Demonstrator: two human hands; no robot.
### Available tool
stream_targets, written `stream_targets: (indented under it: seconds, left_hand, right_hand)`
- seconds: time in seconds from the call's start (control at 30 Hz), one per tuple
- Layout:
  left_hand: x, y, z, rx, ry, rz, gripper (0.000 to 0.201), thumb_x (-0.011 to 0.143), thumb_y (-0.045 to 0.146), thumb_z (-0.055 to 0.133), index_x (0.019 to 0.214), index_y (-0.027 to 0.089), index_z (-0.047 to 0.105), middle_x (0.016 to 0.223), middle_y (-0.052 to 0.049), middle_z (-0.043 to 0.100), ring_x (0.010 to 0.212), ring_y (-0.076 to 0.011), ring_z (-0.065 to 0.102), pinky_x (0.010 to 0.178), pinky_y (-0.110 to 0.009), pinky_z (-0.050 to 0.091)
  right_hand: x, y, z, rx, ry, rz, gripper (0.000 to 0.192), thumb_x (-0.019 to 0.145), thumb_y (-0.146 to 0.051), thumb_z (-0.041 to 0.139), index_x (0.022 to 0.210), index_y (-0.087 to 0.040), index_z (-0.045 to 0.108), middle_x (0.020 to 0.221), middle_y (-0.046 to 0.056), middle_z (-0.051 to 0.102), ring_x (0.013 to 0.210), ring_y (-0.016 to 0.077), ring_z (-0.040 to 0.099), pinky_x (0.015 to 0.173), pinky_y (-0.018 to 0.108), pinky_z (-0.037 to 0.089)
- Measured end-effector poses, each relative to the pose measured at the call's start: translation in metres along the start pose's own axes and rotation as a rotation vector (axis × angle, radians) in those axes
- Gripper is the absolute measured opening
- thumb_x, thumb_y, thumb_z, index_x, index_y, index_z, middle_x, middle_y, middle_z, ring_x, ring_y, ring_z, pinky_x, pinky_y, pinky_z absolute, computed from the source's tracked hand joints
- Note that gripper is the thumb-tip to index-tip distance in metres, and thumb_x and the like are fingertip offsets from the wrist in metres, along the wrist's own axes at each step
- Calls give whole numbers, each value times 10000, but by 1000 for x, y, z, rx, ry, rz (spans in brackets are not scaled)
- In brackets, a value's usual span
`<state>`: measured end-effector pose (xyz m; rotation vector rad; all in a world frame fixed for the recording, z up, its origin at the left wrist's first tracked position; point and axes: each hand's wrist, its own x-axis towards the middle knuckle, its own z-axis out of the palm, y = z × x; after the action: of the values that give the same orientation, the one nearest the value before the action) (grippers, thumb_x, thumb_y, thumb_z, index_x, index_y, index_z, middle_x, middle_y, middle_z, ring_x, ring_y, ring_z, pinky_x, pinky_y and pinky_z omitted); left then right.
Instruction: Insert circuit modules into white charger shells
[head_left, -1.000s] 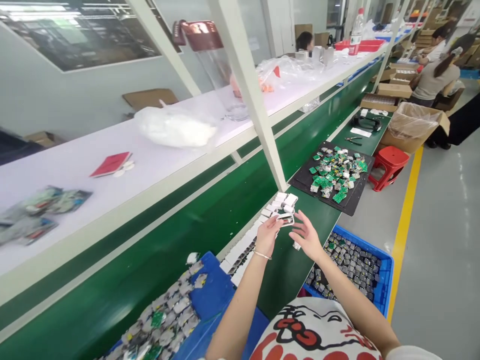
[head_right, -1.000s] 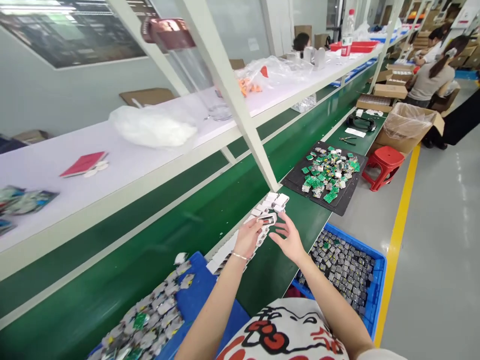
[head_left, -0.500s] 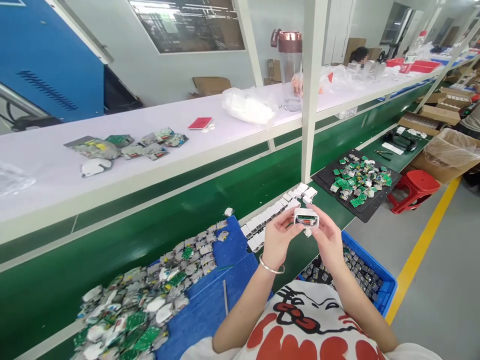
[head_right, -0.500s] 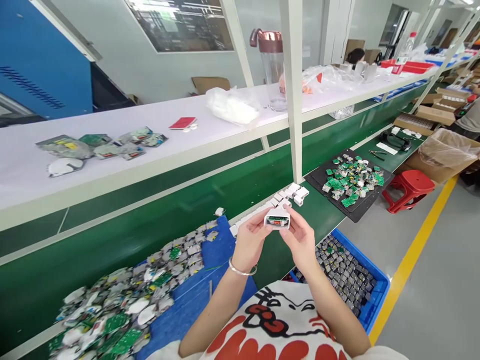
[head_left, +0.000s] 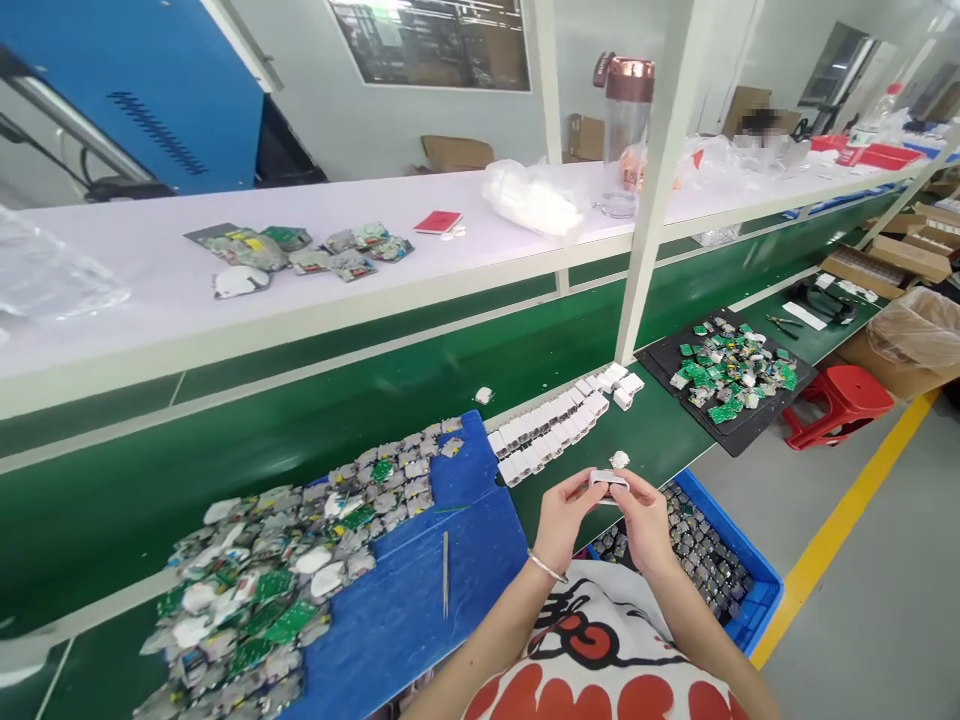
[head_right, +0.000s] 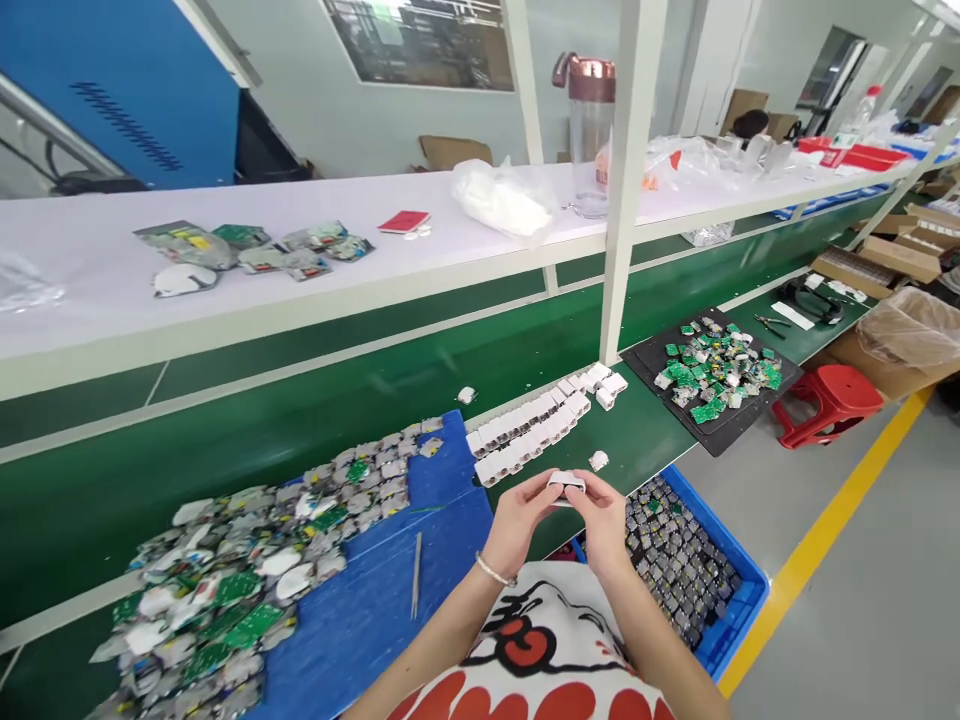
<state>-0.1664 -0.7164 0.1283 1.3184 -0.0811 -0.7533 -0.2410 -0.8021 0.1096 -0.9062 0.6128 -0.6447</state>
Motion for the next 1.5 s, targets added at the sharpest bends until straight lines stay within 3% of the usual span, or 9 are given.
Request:
stream_targets:
  seconds: [0.23, 0.47, 0.63, 0.73, 0.87, 1.0, 1.13, 1.27, 1.5]
  left_hand:
    - [17, -21, -13, 39, 170, 59, 555, 497, 430, 815, 935, 105, 710, 880, -93, 727, 757, -178, 645, 744, -317, 535]
    - [49, -31, -18, 146, 189, 53, 517, 545, 457, 778, 911, 100, 703, 877, -107, 718, 740, -194, 652, 748, -350, 543]
    - [92, -34, -10, 383, 182, 103, 540, 542, 402, 791, 978, 108, 669, 911, -127, 695, 762, -220, 646, 770, -377, 518]
    - [116, -36, 6, 500, 95, 158, 575, 562, 400, 779, 1051, 127, 646, 1059, -138, 644, 856, -224, 629, 808, -365, 512]
    - [141, -41, 16, 617, -40, 210, 660, 646, 446, 714, 1234, 197, 548, 1313, -114, 489, 1035, -218, 580, 862, -309, 500]
    - [181, -29, -16, 778, 4, 196, 517, 751, 455, 603, 1197, 195, 569, 1363, -122, 426, 1116, -254, 540, 931, -354, 460]
    - [247, 8, -75, 972, 252, 157, 424, 820, 346, 520, 1183, 128, 550, 1345, -162, 419, 1296, -289, 347, 1089, -396, 269]
    - [319, 42, -118, 1122, 493, 41, 542, 792, 346, 560, 1265, 105, 456, 1360, -208, 378, 1285, -363, 316, 1034, -477, 291]
    - [396, 39, -124, 1307, 441, -1, 549, 809, 393, 587, 1277, 147, 439, 1327, -141, 441, 1234, -299, 396, 981, -500, 363]
  right_hand:
    - [24, 30, -4, -46, -43, 82, 397, 525, -348, 816, 859, -151, 729, 846, 76, 731, 765, 210, 650, 790, 385, 515]
    - [48, 40, -9, -182, -147, 85, 356, 663, -399, 725, 927, -159, 711, 974, 96, 701, 896, 231, 639, 826, 386, 515]
    - [79, 40, -28, -637, -212, -167, 482, 602, -270, 731, 1078, -229, 671, 1177, 83, 610, 993, 224, 591, 769, 312, 516]
    - [112, 46, -45, -852, -131, -284, 399, 637, -286, 671, 1030, -218, 685, 990, 67, 672, 841, 198, 611, 743, 319, 512]
    - [176, 69, -64, -851, 73, -232, 403, 668, -354, 616, 998, -130, 675, 877, 96, 687, 735, 202, 616, 701, 329, 517]
    - [234, 99, -68, -852, 256, -205, 471, 704, -412, 582, 1040, -88, 644, 959, 129, 645, 783, 199, 616, 696, 300, 518]
    - [259, 126, -60, -890, 372, -212, 452, 733, -410, 561, 1063, -109, 632, 1086, 145, 551, 918, 222, 571, 826, 335, 484]
    - [269, 141, -45, -912, 455, -180, 497, 725, -383, 549, 1135, -104, 564, 1102, 175, 523, 987, 284, 527, 887, 416, 442]
    - [269, 136, -28, -909, 337, -139, 615, 784, -372, 492, 1330, -127, 352, 1187, 147, 520, 895, 200, 618, 703, 288, 519]
